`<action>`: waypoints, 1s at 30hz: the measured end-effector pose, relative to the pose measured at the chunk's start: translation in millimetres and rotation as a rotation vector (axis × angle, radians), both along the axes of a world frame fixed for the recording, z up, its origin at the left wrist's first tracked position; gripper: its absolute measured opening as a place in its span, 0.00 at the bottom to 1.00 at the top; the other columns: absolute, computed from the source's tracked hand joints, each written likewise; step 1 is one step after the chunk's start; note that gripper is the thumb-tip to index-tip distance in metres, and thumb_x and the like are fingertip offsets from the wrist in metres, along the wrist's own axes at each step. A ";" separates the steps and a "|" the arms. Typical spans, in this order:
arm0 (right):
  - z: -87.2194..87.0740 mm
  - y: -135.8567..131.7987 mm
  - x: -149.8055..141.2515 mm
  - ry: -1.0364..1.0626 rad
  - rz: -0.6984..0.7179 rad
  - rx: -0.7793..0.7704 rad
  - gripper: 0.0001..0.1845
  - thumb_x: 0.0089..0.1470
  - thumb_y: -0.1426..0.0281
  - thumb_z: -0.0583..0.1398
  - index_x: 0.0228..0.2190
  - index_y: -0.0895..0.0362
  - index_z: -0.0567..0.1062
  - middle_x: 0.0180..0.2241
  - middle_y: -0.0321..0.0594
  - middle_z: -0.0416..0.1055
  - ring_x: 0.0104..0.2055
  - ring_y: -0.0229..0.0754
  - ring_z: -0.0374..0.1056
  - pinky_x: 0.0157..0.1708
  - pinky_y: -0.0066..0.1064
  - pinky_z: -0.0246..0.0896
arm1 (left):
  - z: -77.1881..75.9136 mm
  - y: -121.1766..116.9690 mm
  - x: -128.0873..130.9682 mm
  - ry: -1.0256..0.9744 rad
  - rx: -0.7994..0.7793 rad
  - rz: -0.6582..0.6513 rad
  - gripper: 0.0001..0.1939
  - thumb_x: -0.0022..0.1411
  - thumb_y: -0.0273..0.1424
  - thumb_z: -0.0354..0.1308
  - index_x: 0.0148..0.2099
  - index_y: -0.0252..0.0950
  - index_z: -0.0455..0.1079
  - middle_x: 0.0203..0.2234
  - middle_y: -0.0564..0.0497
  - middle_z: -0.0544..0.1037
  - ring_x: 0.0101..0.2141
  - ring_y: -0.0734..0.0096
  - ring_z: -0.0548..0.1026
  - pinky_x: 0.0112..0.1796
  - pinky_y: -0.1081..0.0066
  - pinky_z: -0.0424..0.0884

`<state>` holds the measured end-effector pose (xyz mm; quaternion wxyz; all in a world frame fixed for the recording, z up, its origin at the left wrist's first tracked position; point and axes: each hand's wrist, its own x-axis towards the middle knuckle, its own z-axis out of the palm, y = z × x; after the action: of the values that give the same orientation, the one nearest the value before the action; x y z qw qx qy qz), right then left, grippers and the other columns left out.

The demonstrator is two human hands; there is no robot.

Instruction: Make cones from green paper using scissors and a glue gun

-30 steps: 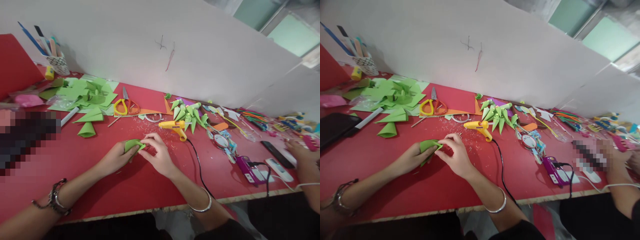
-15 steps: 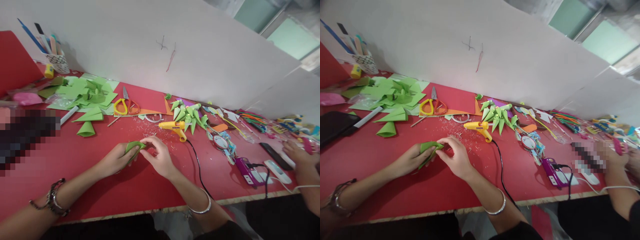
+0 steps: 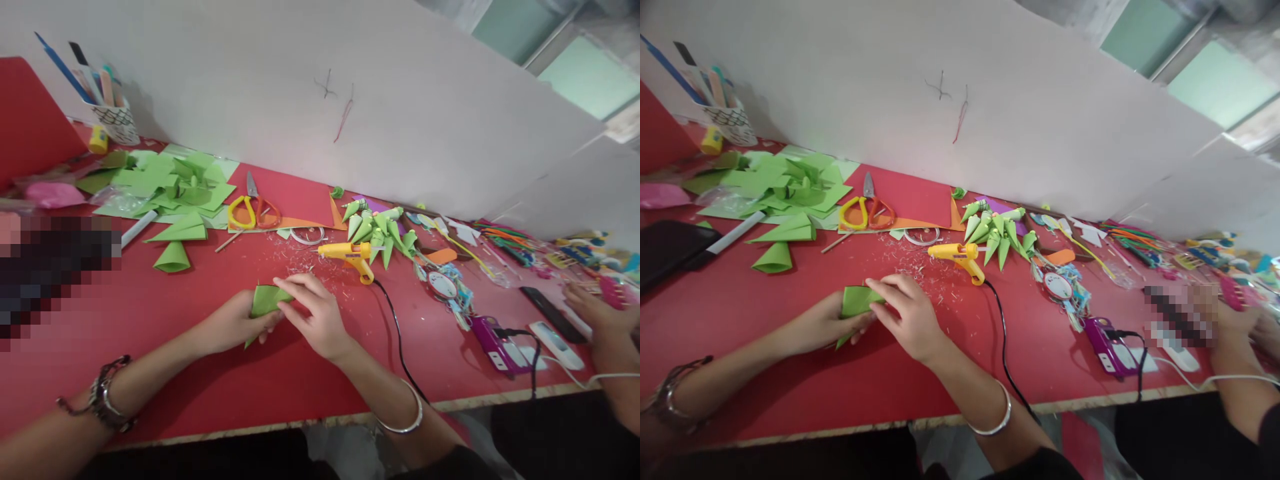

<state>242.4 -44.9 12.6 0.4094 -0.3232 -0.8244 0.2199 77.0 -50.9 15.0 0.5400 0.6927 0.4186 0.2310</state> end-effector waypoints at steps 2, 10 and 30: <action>0.3 -1.0 0.2 -0.009 -0.018 0.022 0.17 0.54 0.72 0.54 0.47 0.51 0.66 0.38 0.39 0.64 0.42 0.36 0.62 0.43 0.30 0.60 | 1.5 -0.3 0.2 -0.003 -0.020 0.014 0.12 0.56 0.36 0.46 0.24 0.35 0.57 0.14 0.59 0.63 0.16 0.82 0.62 0.17 0.81 0.59; 5.2 -3.3 0.8 -0.035 -0.088 0.082 0.11 0.53 0.71 0.54 0.40 0.51 0.70 0.36 0.40 0.63 0.39 0.39 0.61 0.40 0.34 0.60 | -0.4 -0.6 -0.8 -0.039 -0.017 0.007 0.12 0.57 0.34 0.45 0.23 0.35 0.56 0.14 0.59 0.62 0.16 0.81 0.62 0.18 0.81 0.58; 3.8 4.4 2.1 0.094 0.151 -0.256 0.04 0.51 0.70 0.58 0.27 0.55 0.72 0.37 0.38 0.66 0.40 0.37 0.64 0.41 0.33 0.61 | 8.7 0.1 -12.9 0.099 0.118 -0.095 0.24 0.62 0.42 0.37 0.27 0.32 0.66 0.10 0.59 0.58 0.13 0.81 0.57 0.16 0.79 0.53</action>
<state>244.5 -40.6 16.4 0.3853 -0.2993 -0.7915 0.3682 64.0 -50.8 23.7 0.4875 0.7529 0.3969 0.1948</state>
